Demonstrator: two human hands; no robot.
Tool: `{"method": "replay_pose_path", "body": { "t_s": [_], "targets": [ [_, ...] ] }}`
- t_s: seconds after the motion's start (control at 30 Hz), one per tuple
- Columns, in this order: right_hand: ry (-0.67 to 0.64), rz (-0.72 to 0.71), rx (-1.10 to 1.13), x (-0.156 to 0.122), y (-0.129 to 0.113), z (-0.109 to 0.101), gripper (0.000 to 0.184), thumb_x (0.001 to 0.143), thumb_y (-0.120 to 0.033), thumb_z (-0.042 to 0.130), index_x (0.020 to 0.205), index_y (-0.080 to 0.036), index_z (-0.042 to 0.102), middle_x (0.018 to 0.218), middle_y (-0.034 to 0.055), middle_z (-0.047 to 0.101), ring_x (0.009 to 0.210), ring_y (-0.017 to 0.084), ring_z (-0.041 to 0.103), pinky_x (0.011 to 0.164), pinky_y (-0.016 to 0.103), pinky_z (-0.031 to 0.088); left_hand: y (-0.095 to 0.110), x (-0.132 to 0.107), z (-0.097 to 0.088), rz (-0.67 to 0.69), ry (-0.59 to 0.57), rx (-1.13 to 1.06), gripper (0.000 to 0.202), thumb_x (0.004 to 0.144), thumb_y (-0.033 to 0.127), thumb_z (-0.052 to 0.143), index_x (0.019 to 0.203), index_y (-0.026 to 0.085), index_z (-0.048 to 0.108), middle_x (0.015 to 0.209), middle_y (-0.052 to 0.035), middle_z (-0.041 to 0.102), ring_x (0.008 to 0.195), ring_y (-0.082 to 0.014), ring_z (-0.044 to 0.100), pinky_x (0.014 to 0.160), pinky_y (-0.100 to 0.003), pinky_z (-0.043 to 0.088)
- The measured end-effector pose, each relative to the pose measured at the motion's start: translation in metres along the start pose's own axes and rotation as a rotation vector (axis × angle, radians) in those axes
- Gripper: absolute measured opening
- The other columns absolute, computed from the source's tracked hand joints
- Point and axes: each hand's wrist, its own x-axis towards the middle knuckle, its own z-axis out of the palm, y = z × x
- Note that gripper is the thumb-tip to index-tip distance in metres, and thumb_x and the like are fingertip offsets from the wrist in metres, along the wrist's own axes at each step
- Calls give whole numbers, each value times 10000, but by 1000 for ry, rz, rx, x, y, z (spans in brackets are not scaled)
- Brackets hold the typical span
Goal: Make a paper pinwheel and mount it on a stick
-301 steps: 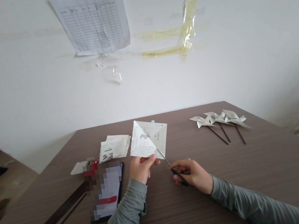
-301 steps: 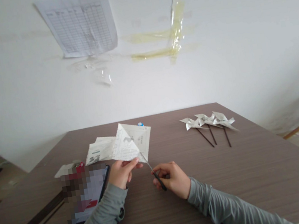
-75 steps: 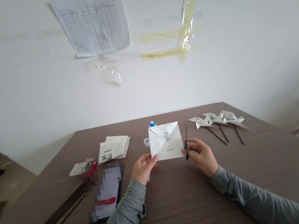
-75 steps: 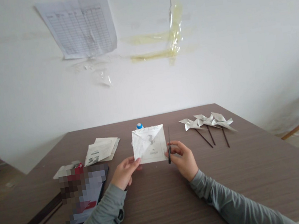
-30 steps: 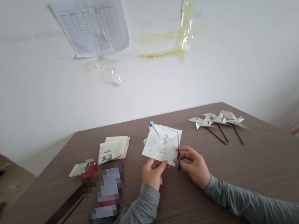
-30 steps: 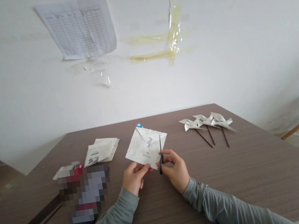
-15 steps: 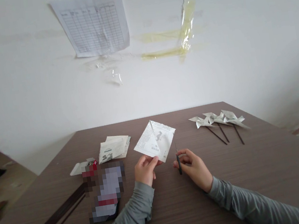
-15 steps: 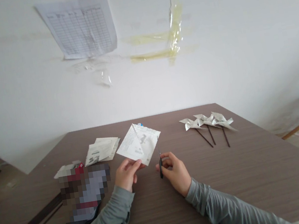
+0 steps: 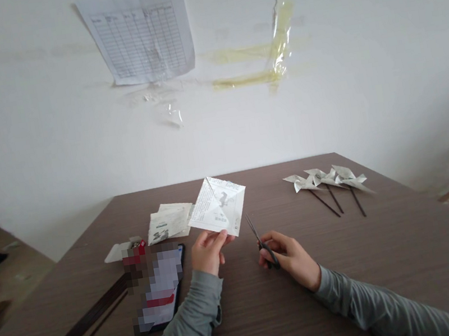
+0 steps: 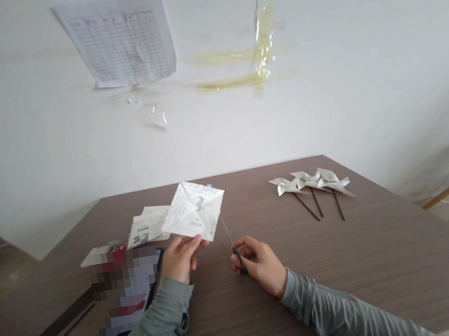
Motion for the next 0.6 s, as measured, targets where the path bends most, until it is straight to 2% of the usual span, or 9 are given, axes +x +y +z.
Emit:
{"method": "replay_pose_path", "body": {
  "t_s": [0.13,0.27,0.6],
  "targets": [
    [-103,5,-4,-1,0,0,783,967,-924,1010,1262,-218,840,898,94,928,787,288,873,832,449,724,1,1,-1,9,-1,-18,343,785,350,1109,969,204,860,1036,-148,1008,902,-331,1004,422,-177,413],
    [-193,28,-22,-2,-2,2,764,940,-931,1031,1198,-235,847,879,74,919,767,275,864,811,434,730,2,0,0,9,-2,-22,307,792,312,1083,978,205,864,1058,-151,1012,917,-329,1008,419,-173,415],
    [-202,61,-4,-2,0,8,698,873,-839,1104,1143,-249,848,860,78,926,725,269,849,759,412,718,1,-1,1,5,-14,-8,369,787,382,1092,990,210,837,1058,-144,1010,944,-332,1011,427,-172,435]
  ]
}}
